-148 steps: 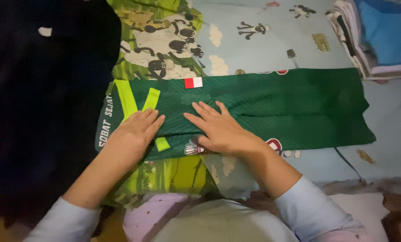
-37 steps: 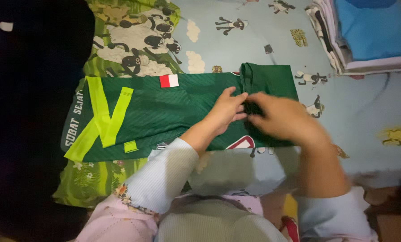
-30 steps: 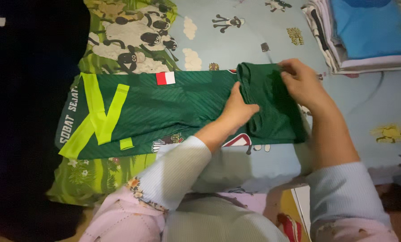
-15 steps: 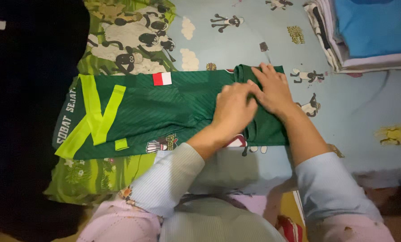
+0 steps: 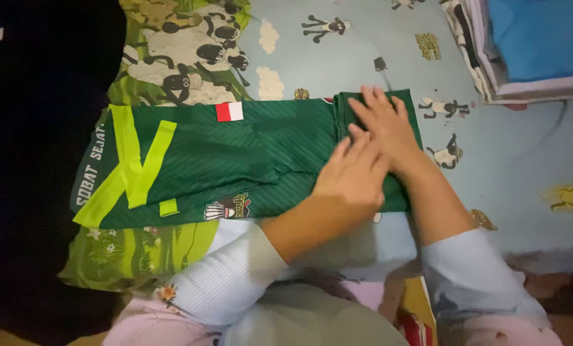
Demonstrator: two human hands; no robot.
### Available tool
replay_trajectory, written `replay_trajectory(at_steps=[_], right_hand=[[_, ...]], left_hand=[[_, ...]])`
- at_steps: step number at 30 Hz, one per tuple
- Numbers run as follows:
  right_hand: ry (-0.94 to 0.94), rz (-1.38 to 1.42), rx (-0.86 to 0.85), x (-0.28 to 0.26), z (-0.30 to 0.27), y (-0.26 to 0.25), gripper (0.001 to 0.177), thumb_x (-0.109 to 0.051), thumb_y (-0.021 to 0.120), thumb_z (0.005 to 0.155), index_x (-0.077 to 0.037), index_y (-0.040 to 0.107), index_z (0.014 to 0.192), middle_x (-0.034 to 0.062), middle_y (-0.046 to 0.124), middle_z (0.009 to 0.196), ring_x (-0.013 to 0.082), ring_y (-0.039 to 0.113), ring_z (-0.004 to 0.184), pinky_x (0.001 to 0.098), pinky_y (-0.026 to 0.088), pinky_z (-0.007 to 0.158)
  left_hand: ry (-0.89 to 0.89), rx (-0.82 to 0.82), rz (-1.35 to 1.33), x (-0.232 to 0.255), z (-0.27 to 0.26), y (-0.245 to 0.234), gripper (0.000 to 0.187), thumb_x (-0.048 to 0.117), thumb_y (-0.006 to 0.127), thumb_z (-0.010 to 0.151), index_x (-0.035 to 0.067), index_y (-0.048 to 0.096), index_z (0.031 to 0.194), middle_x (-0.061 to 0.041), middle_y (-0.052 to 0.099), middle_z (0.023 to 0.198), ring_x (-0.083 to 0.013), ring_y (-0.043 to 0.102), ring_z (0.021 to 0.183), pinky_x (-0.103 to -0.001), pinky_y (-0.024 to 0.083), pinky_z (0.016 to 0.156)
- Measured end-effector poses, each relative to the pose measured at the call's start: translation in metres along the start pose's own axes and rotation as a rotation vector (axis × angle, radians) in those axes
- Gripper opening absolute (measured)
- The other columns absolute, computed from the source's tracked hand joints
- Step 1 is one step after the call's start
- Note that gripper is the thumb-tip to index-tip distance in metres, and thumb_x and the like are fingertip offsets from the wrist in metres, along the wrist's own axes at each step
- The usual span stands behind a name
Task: The person folds a light blue t-shirt, a green t-shirt, and a dark gray t-shirt on a bed with a sheep-patterned sheet. Each shirt is smoothed, folded into a compact rectangle, and stacked on the right side of the bed.
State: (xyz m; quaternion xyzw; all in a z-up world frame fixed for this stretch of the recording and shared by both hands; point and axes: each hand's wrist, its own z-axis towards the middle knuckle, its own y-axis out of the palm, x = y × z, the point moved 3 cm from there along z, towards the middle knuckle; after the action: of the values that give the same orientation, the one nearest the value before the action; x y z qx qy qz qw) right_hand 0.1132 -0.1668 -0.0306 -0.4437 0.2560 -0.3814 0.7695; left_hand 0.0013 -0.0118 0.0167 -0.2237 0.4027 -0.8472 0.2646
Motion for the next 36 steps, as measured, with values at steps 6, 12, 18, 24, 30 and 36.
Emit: replay_trajectory(at_steps=[6, 12, 18, 24, 30, 36], right_hand=[[0.080, 0.014, -0.189, -0.015, 0.018, 0.007, 0.059, -0.039, 0.045, 0.107, -0.004, 0.043, 0.154, 0.0192, 0.035, 0.163, 0.0356, 0.029, 0.151, 0.0581, 0.022, 0.117], [0.233, -0.039, -0.217, -0.018, 0.018, 0.005, 0.061, -0.042, 0.042, 0.107, -0.004, 0.040, 0.155, 0.0169, 0.037, 0.163, 0.0337, 0.029, 0.154, 0.0601, 0.022, 0.120], [0.154, -0.065, -0.204, -0.069, -0.008, -0.010, 0.081, -0.051, 0.051, 0.098, 0.009, 0.036, 0.152, 0.0299, 0.031, 0.161, 0.0408, 0.025, 0.151, 0.0621, 0.019, 0.117], [0.180, -0.014, -0.220, -0.162, 0.004, -0.039, 0.084, -0.040, 0.069, 0.089, 0.013, 0.037, 0.145, 0.0378, 0.027, 0.156, 0.0466, 0.024, 0.149, 0.0631, 0.019, 0.115], [-0.180, 0.251, -0.048, -0.307, 0.039, -0.020, 0.085, -0.031, 0.082, 0.076, 0.012, 0.046, 0.141, 0.0368, 0.039, 0.150, 0.0479, 0.041, 0.140, 0.0604, 0.031, 0.114], [-0.277, 0.157, -0.057, -0.380, 0.069, 0.029, 0.081, -0.027, 0.077, 0.071, 0.009, 0.051, 0.138, 0.0355, 0.049, 0.144, 0.0453, 0.046, 0.138, 0.0604, 0.035, 0.112]], left_hand=[[-0.100, -0.069, -0.137, 0.001, -0.040, 0.013, 0.088, 0.045, 0.078, 0.073, -0.002, 0.053, 0.143, -0.029, 0.040, 0.157, -0.0417, 0.038, 0.147, -0.057, 0.032, 0.117], [-0.077, -0.102, -0.043, -0.008, -0.058, 0.007, 0.079, 0.046, 0.076, 0.078, 0.010, 0.056, 0.144, -0.025, 0.043, 0.157, -0.0399, 0.040, 0.145, -0.058, 0.032, 0.117], [-0.036, -0.308, -0.113, -0.029, -0.095, -0.039, 0.072, 0.042, 0.075, 0.078, 0.009, 0.058, 0.140, -0.026, 0.046, 0.150, -0.0436, 0.040, 0.143, -0.059, 0.031, 0.113], [-0.073, -0.269, -0.373, -0.154, -0.136, -0.127, 0.041, 0.027, 0.062, 0.100, 0.006, 0.062, 0.135, -0.021, 0.059, 0.145, -0.0392, 0.053, 0.137, -0.046, 0.043, 0.112], [-0.554, -0.060, 0.034, -0.336, -0.166, -0.201, 0.036, 0.032, 0.067, 0.098, 0.007, 0.073, 0.124, -0.023, 0.070, 0.120, -0.0426, 0.067, 0.108, -0.047, 0.053, 0.093], [-0.838, -0.080, 0.110, -0.402, -0.187, -0.180, 0.050, 0.051, 0.070, 0.095, 0.006, 0.076, 0.115, -0.024, 0.073, 0.109, -0.0441, 0.068, 0.102, -0.049, 0.053, 0.091]])
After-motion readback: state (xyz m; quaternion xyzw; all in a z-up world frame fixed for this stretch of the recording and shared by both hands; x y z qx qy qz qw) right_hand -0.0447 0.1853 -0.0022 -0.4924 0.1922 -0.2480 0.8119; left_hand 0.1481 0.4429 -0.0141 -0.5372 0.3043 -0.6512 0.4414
